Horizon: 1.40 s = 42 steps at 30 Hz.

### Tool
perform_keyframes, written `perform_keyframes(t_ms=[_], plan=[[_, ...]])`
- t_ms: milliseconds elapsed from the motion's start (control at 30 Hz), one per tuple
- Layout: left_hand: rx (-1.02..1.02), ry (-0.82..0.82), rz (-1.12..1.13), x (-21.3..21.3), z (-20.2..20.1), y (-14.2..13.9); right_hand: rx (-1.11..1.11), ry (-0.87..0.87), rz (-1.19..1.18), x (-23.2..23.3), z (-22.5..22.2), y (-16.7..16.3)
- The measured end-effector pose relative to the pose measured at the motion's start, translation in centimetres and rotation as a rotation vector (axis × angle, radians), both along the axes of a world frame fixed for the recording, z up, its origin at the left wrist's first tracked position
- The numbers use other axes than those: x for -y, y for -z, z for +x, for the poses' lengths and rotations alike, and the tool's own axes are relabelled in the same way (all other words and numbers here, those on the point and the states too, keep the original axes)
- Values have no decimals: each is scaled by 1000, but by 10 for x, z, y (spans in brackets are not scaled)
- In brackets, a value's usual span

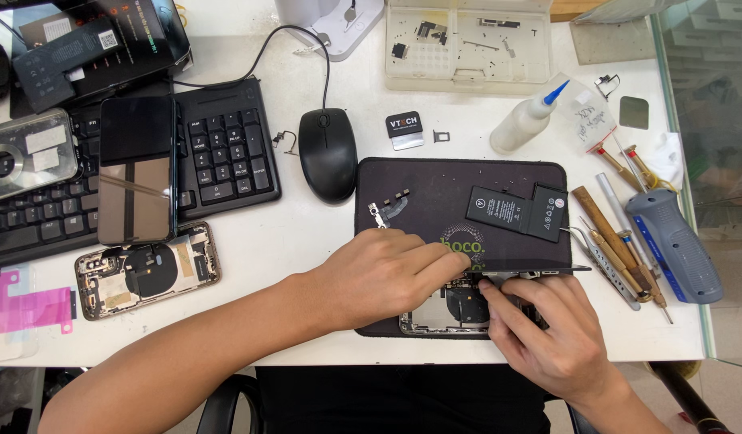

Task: The person reassembles a disassembled smartphone on a workbench. They use tweezers and a screwdriver to connect internal ribbon cables and secure components, then place the battery and screen assembly back into the chassis.

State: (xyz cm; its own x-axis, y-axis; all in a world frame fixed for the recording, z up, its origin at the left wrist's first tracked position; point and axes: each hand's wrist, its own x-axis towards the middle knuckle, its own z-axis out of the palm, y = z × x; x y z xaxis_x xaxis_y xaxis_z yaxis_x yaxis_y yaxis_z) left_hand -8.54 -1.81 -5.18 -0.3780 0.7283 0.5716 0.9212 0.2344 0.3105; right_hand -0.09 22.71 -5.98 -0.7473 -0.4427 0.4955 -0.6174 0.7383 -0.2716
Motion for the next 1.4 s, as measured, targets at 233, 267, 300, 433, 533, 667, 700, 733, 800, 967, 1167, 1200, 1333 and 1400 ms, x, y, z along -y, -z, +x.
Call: perform_keyframes(t_ms=[233,267,300,433,533,667,700,733,800,967,1167,1200,1333,1400], plan=[[-41,4,-36,-1,2,-1,-9,-5,92,-2,-1,3],[-43,5,-40,-1,2,0,-6,-4,99,-3,-1,3],[-42,6,-44,-1,2,0,-2,-1,105,-2,0,4],[-33,6,-45,-1,2,-1,2,-56,130,-2,-3,1],[-35,6,-52,-1,3,-1,33,-98,196,-3,-3,-8],[-36,2,-54,-1,2,-2,77,-168,358,-6,-4,-19],[-40,2,-58,-1,2,-2,76,-181,421,-5,-4,-20],[-43,1,-62,0,2,-2,53,-209,494,-4,-2,-21],[-49,-3,-58,0,2,-2,-1,-260,643,-1,0,-22],[-34,-10,-87,-2,3,-2,121,-99,316,1,-3,-21],[-21,-8,-93,-2,3,0,19,-83,213,0,1,-11],[-25,-5,-84,-2,3,0,8,-87,209,-1,1,-9],[-30,6,-59,-1,2,-3,-18,-105,231,-4,1,-6],[-25,7,-57,0,2,-3,-7,-106,221,-4,1,-5]])
